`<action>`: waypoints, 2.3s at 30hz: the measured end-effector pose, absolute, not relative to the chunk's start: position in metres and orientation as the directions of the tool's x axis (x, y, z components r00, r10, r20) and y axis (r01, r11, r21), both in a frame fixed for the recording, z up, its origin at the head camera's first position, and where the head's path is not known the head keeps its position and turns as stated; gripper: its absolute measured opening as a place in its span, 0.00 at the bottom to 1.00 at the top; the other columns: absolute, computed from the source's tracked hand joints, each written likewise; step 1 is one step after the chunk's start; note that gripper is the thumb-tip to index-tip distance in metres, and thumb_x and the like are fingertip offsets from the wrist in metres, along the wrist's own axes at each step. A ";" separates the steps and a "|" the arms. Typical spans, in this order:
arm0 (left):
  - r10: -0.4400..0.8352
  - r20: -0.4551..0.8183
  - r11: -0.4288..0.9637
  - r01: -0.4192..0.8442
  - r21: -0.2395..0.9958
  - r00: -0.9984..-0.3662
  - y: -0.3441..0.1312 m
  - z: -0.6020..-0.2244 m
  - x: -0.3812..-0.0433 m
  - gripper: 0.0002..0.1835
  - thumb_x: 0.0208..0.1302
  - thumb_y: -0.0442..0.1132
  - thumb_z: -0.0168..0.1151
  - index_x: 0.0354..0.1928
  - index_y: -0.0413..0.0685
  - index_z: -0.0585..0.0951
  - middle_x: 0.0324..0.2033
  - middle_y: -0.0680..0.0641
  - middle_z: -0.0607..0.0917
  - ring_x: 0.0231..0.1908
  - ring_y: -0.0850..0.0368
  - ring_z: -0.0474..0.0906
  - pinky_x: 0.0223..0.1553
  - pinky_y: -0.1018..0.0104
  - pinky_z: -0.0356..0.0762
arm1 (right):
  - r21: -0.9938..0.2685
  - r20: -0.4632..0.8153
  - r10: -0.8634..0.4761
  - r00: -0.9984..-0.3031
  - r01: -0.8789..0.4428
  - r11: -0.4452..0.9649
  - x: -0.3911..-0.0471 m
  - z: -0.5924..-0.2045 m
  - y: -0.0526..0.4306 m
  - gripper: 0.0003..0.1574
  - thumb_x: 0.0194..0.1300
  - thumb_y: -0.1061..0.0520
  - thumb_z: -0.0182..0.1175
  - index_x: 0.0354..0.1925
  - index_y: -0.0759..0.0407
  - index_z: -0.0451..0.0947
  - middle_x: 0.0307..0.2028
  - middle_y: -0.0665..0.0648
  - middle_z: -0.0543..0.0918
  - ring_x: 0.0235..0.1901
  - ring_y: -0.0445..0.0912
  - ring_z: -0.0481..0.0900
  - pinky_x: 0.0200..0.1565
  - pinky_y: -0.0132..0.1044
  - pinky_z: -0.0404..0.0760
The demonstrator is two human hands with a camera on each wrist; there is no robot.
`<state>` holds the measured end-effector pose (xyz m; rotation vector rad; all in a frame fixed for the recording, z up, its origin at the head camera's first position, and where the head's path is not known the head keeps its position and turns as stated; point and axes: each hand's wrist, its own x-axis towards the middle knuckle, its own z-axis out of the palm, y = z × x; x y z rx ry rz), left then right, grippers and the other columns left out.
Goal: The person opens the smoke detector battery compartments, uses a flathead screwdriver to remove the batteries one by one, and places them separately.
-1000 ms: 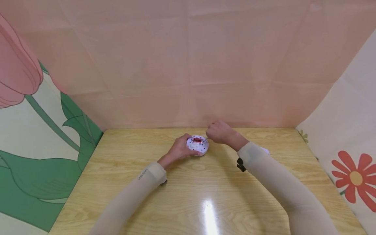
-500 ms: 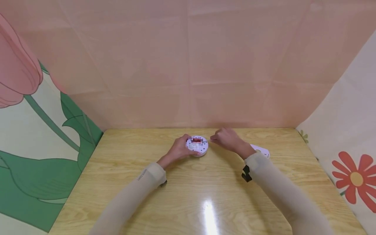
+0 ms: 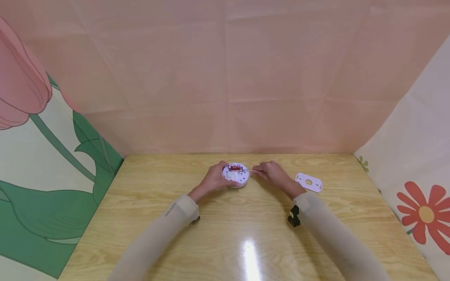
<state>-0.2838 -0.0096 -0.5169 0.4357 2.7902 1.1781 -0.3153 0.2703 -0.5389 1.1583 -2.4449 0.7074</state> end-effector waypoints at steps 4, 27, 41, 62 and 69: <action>0.285 0.034 0.670 0.225 0.708 -0.958 -0.010 -0.518 -0.285 0.48 0.44 0.56 0.89 0.64 0.42 0.77 0.54 0.44 0.87 0.53 0.51 0.83 0.58 0.59 0.82 | -0.357 0.497 -0.584 -0.642 -0.765 0.536 -0.313 -0.543 0.269 0.09 0.64 0.72 0.70 0.44 0.70 0.90 0.33 0.62 0.91 0.31 0.53 0.89 0.34 0.45 0.88; 0.287 0.033 0.664 0.223 0.714 -0.957 -0.011 -0.518 -0.284 0.48 0.45 0.56 0.89 0.64 0.42 0.76 0.54 0.43 0.87 0.53 0.51 0.83 0.56 0.59 0.82 | -0.605 0.332 -0.433 -0.838 -0.542 0.584 -0.306 -0.548 0.270 0.10 0.71 0.61 0.70 0.49 0.63 0.91 0.47 0.62 0.92 0.49 0.58 0.90 0.51 0.55 0.87; 0.287 0.034 0.682 0.229 0.694 -0.957 -0.011 -0.517 -0.283 0.49 0.45 0.57 0.88 0.66 0.42 0.76 0.55 0.44 0.86 0.53 0.51 0.83 0.57 0.60 0.82 | -0.608 0.318 -0.420 -0.850 -0.522 0.598 -0.306 -0.548 0.273 0.09 0.72 0.60 0.69 0.48 0.60 0.91 0.46 0.59 0.92 0.49 0.56 0.90 0.51 0.54 0.87; 0.273 0.006 0.693 0.201 0.692 -0.962 -0.011 -0.517 -0.283 0.51 0.46 0.58 0.88 0.68 0.42 0.74 0.57 0.44 0.85 0.55 0.51 0.82 0.58 0.58 0.81 | -0.444 0.387 -0.455 -0.802 -0.594 0.670 -0.320 -0.544 0.297 0.09 0.69 0.64 0.71 0.47 0.66 0.90 0.40 0.60 0.92 0.41 0.55 0.90 0.43 0.53 0.87; 0.279 0.009 0.697 0.209 0.685 -0.960 -0.011 -0.519 -0.284 0.52 0.46 0.59 0.88 0.69 0.42 0.74 0.58 0.43 0.85 0.56 0.50 0.82 0.59 0.58 0.81 | -0.437 0.377 -0.453 -0.808 -0.586 0.682 -0.325 -0.548 0.304 0.09 0.68 0.63 0.73 0.46 0.63 0.91 0.39 0.59 0.92 0.39 0.55 0.90 0.42 0.54 0.88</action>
